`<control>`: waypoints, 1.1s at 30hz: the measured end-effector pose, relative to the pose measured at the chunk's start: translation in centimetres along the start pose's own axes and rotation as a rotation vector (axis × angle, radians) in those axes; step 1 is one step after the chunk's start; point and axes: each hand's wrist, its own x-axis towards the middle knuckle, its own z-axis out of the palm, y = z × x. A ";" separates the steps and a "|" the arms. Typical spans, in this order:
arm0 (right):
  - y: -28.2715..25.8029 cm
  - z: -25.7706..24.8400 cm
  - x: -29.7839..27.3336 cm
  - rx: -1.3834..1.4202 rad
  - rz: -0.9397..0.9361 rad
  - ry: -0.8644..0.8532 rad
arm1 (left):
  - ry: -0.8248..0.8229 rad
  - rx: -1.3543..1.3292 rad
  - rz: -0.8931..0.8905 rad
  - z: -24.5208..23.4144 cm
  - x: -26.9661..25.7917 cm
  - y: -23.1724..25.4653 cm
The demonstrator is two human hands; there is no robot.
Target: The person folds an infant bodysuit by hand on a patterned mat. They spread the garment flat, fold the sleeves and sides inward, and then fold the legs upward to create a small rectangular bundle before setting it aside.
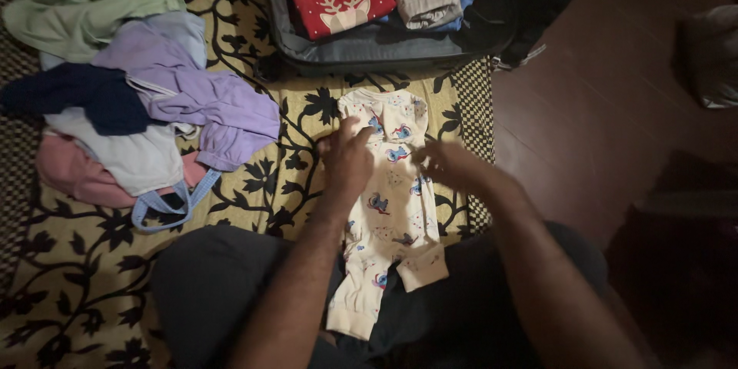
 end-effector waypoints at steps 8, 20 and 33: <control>-1.3 6.5 -12.6 -0.234 -0.082 -0.226 | -0.647 0.368 -0.105 -6.7 -8.4 0.4; -0.9 8.9 -12.5 -0.208 -0.151 0.019 | -0.493 0.489 0.246 -6.3 -17.7 2.9; -0.3 9.1 -12.9 -0.166 -0.250 0.110 | -0.252 0.093 0.176 -5.3 -18.2 -1.3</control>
